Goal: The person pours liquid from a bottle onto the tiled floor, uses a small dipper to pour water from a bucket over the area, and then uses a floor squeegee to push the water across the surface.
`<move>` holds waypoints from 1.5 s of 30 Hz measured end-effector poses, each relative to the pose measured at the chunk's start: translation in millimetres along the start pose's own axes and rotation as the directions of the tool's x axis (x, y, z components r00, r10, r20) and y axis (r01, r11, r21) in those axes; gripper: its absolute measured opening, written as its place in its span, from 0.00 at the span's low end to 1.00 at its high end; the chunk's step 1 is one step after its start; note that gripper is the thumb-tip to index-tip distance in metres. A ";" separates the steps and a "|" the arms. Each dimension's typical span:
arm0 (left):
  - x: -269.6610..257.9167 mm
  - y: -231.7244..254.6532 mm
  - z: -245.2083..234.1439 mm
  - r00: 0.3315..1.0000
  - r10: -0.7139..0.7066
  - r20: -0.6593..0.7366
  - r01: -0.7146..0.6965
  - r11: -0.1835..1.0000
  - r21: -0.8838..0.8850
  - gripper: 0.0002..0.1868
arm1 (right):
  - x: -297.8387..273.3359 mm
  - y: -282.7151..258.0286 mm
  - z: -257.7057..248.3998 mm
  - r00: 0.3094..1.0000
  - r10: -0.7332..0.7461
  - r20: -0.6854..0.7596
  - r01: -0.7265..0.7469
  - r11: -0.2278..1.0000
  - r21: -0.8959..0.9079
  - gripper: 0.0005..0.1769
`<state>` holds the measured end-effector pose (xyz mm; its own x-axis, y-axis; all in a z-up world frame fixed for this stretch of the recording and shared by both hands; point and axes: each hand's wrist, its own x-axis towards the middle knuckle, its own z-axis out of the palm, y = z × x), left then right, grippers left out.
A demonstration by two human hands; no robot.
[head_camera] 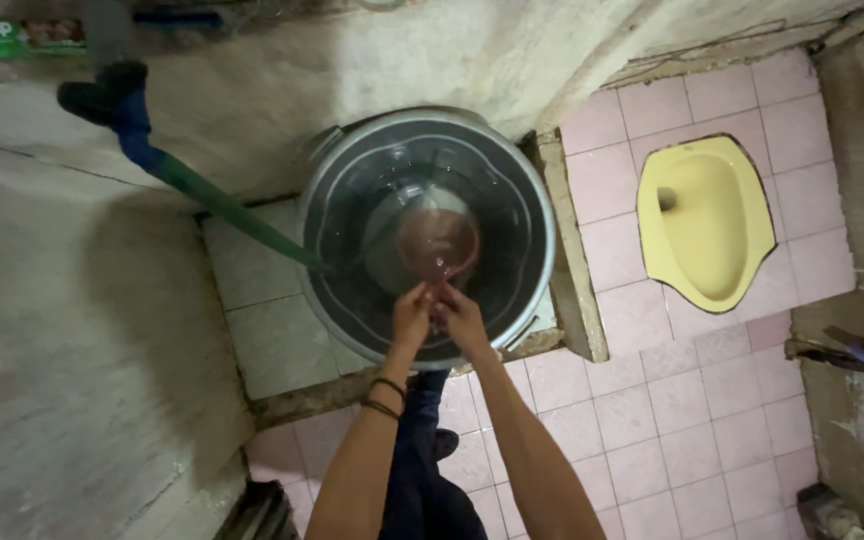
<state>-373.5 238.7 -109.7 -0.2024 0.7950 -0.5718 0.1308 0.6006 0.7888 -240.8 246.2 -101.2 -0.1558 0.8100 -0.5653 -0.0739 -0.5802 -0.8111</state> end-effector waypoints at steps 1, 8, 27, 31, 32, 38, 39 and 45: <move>1.3 5.6 -2.5 0.998 0.055 -0.025 -0.054 0.998 0.029 0.20 | 1.6 -1.8 -2.7 0.997 0.010 0.077 -0.016 0.996 0.083 0.28; -25.0 12.1 -17.2 0.980 0.114 -0.164 -0.102 0.991 0.081 0.25 | -25.6 -1.0 -15.8 0.969 -0.185 -0.165 0.135 0.953 -0.273 0.28; -254.2 50.6 99.8 0.778 0.237 0.582 -0.307 0.951 0.023 0.19 | -324.7 0.6 -111.6 0.791 -0.064 -0.608 0.177 0.976 0.128 0.18; -293.1 81.3 143.8 0.643 0.249 0.724 -0.404 0.914 0.043 0.19 | -380.4 -3.0 -132.0 0.676 -0.076 -0.733 0.294 0.940 0.174 0.19; -306.9 87.6 152.1 0.606 0.233 0.761 -0.444 0.892 0.081 0.19 | -396.7 -0.8 -134.3 0.641 -0.093 -0.762 0.321 0.934 0.156 0.19; -378.1 103.3 195.3 0.390 0.162 0.907 -0.537 0.840 0.081 0.19 | -487.3 16.2 -137.4 0.470 0.003 -0.882 0.377 0.903 0.205 0.18; -385.6 100.8 200.0 0.354 0.170 0.920 -0.551 0.833 0.058 0.20 | -499.2 19.5 -137.3 0.447 0.062 -0.892 0.372 0.894 0.248 0.16; -400.3 111.7 208.8 0.364 0.187 0.913 -0.608 0.790 0.081 0.20 | -506.4 -5.2 -151.4 0.443 0.003 -0.896 0.429 0.878 0.215 0.16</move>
<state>-75.2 5.3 160.3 0.8365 0.4788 -0.2665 0.3047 -0.0024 0.9524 -12.3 -148.2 166.6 0.8138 0.4331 -0.3874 -0.3430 -0.1801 -0.9219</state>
